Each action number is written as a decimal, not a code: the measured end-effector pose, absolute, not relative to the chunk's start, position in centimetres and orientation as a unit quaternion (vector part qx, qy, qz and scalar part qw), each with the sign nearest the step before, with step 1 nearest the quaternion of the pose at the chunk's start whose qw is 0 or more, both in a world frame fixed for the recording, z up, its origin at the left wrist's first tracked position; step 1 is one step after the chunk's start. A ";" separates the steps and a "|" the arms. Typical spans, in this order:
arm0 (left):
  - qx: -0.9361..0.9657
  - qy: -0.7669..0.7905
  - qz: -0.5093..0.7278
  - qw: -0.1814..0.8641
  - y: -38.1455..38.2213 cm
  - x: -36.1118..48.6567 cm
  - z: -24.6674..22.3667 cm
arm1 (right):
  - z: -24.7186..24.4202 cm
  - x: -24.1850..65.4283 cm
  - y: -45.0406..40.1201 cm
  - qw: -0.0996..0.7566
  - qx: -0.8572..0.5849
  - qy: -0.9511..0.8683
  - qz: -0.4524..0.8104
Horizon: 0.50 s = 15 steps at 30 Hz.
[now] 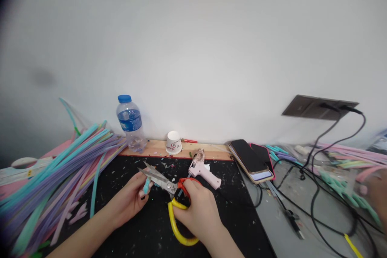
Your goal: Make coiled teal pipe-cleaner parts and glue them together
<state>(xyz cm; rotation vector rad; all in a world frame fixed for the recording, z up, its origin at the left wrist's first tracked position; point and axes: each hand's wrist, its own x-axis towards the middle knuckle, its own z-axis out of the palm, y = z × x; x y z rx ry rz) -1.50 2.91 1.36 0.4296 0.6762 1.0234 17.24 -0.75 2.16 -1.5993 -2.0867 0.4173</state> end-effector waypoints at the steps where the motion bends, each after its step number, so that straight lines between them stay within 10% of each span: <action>1: 0.200 0.313 0.476 0.798 2.9 -1.5 1.4 | 2.2 17.2 -0.8 0.237 -0.583 -0.762 0.152; 15: 0.183 0.330 0.473 0.796 2.8 -1.5 1.4 | 2.2 17.3 -0.8 0.218 -0.590 -0.762 0.153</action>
